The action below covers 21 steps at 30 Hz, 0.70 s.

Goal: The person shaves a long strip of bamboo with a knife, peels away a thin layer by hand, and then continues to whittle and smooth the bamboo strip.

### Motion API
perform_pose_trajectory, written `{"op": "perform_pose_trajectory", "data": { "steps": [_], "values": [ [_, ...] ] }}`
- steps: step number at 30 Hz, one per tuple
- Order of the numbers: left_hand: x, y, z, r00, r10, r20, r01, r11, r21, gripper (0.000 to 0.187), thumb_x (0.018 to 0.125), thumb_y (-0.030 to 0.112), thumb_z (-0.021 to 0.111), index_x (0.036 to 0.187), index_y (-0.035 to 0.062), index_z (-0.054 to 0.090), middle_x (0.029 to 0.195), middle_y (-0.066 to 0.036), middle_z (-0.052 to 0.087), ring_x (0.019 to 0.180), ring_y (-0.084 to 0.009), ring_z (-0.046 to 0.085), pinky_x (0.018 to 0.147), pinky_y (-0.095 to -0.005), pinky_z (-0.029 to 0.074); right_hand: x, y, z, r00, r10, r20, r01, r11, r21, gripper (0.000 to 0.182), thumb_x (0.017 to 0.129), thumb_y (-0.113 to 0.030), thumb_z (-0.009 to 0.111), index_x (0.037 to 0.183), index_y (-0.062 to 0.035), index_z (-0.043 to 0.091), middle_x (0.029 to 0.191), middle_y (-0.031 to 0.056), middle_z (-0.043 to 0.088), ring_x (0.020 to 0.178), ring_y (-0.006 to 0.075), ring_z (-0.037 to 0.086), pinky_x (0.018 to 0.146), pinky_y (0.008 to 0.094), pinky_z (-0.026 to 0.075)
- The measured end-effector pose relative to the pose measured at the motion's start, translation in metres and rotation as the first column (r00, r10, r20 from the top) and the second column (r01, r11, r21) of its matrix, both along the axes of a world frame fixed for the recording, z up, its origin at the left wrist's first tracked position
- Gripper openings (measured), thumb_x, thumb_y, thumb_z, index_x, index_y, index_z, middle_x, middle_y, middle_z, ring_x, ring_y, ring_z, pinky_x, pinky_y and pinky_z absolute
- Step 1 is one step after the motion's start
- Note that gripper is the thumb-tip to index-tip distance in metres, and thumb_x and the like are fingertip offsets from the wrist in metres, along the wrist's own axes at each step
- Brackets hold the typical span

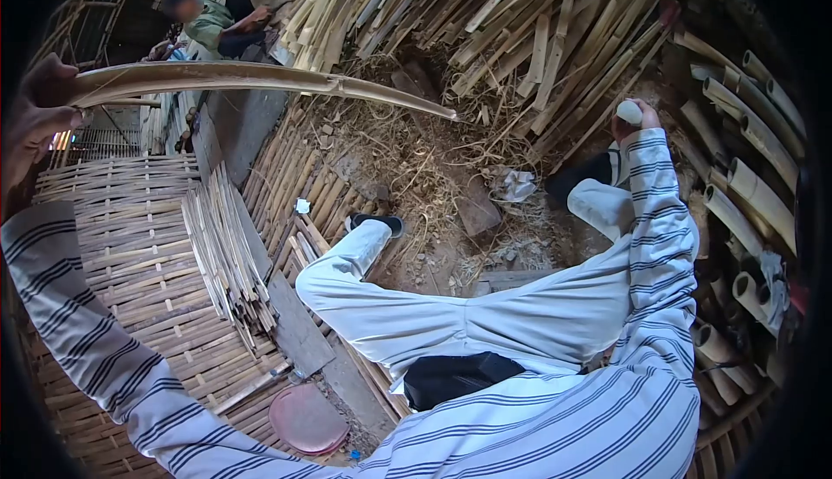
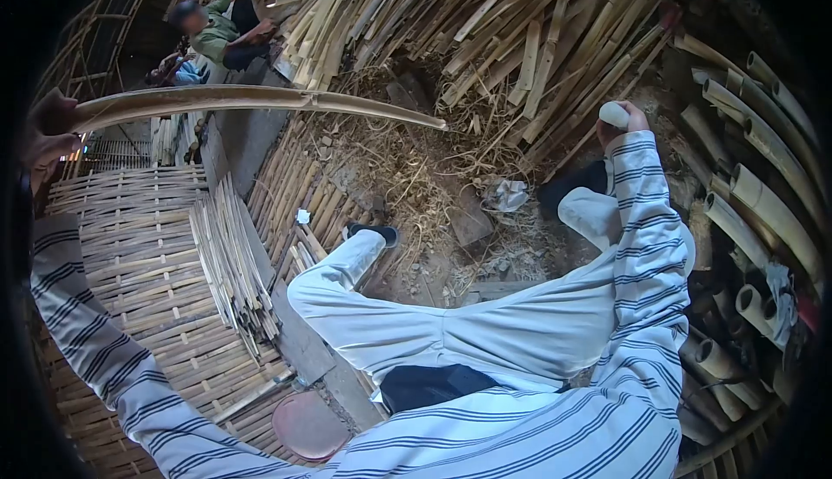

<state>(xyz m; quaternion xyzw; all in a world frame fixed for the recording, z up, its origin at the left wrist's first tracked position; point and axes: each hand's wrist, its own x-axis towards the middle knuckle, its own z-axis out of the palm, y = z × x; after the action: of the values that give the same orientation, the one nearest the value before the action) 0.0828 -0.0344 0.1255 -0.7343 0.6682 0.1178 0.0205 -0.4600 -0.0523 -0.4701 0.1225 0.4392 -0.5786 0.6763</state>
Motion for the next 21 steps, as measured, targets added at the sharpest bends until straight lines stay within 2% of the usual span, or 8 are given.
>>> {"op": "perform_pose_trajectory", "data": {
  "steps": [2,4,7,9,11,13,15,21],
  "values": [
    [-0.008,0.002,-0.009,1.0,0.007,0.011,-0.008,0.999,0.033,0.045,0.059,0.008,0.073,0.096,0.0056,0.048,0.077,-0.001,0.051,0.064,-0.0049,0.047,0.051,-0.0193,0.036,0.003,-0.001,-0.002,1.0,0.019,-0.013,-0.019,1.0,-0.008,0.009,0.077,-0.017,0.058,0.074,-0.0081,0.056,0.065,0.0053,0.057,0.058,0.0215,0.059,0.053,0.0351,0.055],
    [0.004,-0.01,-0.03,0.985,-0.162,0.057,0.156,0.983,0.101,0.044,0.06,0.008,0.074,0.096,0.0031,0.05,0.077,-0.003,0.054,0.062,-0.0055,0.048,0.051,-0.0185,0.037,0.003,0.001,-0.002,0.999,0.038,-0.024,-0.039,0.999,-0.006,0.01,0.077,-0.017,0.058,0.074,-0.0076,0.056,0.065,0.0052,0.057,0.057,0.0216,0.059,0.052,0.035,0.055],
    [0.001,-0.026,-0.072,0.962,-0.259,0.086,0.26,0.966,-0.002,0.045,0.061,0.007,0.074,0.099,0.0009,0.05,0.079,-0.006,0.056,0.064,-0.0061,0.05,0.053,-0.0188,0.04,0.005,0.0,0.0,0.998,0.056,-0.033,-0.057,0.998,-0.012,0.01,0.077,-0.017,0.058,0.074,-0.0073,0.055,0.063,0.0051,0.057,0.056,0.0219,0.059,0.052,0.0352,0.055],
    [0.004,-0.022,-0.075,0.966,-0.253,-0.049,0.242,0.956,-0.163,0.047,0.062,0.006,0.074,0.102,0.0002,0.05,0.08,-0.006,0.056,0.061,-0.0056,0.049,0.05,-0.0186,0.039,0.005,0.004,-0.001,0.998,0.061,-0.036,-0.061,0.998,-0.009,0.01,0.077,-0.017,0.058,0.074,-0.0073,0.055,0.062,0.0051,0.057,0.056,0.0222,0.059,0.052,0.0354,0.055],
    [-0.003,-0.016,-0.079,0.974,-0.197,-0.115,0.18,0.972,-0.149,0.048,0.063,0.006,0.074,0.104,0.0003,0.049,0.082,-0.007,0.056,0.058,-0.0049,0.048,0.046,-0.0182,0.037,0.002,0.008,-0.002,0.997,0.075,-0.004,-0.075,0.997,-0.01,0.009,0.077,-0.016,0.057,0.074,-0.0074,0.055,0.062,0.0052,0.056,0.056,0.0223,0.059,0.052,0.0359,0.056],
    [-0.022,-0.008,-0.077,0.993,-0.084,-0.086,0.086,0.996,0.021,0.048,0.064,0.006,0.073,0.105,0.001,0.048,0.084,-0.007,0.056,0.054,-0.0038,0.046,0.042,-0.0176,0.034,0.003,0.007,-0.002,0.998,0.067,0.011,-0.067,0.998,0.005,0.01,0.077,-0.016,0.057,0.073,-0.0074,0.054,0.062,0.0053,0.056,0.055,0.0224,0.059,0.052,0.0361,0.056],
    [-0.013,-0.015,-0.064,0.986,-0.122,-0.112,0.135,0.984,0.119,0.048,0.064,0.005,0.072,0.105,0.0016,0.047,0.083,-0.007,0.055,0.049,-0.0023,0.043,0.038,-0.0174,0.03,0.005,0.005,-0.001,0.998,0.058,0.001,-0.058,0.998,-0.006,0.01,0.077,-0.016,0.057,0.073,-0.0074,0.054,0.062,0.0053,0.056,0.055,0.0224,0.059,0.052,0.036,0.056],
    [-0.012,0.003,-0.02,0.997,-0.072,0.034,0.069,0.994,0.089,0.051,0.064,0.007,0.071,0.107,0.0022,0.045,0.082,-0.005,0.053,0.047,-0.0017,0.041,0.037,-0.0171,0.03,0.002,0.003,-0.004,0.996,0.082,-0.026,-0.083,0.996,-0.031,0.01,0.076,-0.015,0.057,0.073,-0.0071,0.054,0.062,0.0053,0.056,0.055,0.0219,0.059,0.052,0.0354,0.056]
  ]
}}
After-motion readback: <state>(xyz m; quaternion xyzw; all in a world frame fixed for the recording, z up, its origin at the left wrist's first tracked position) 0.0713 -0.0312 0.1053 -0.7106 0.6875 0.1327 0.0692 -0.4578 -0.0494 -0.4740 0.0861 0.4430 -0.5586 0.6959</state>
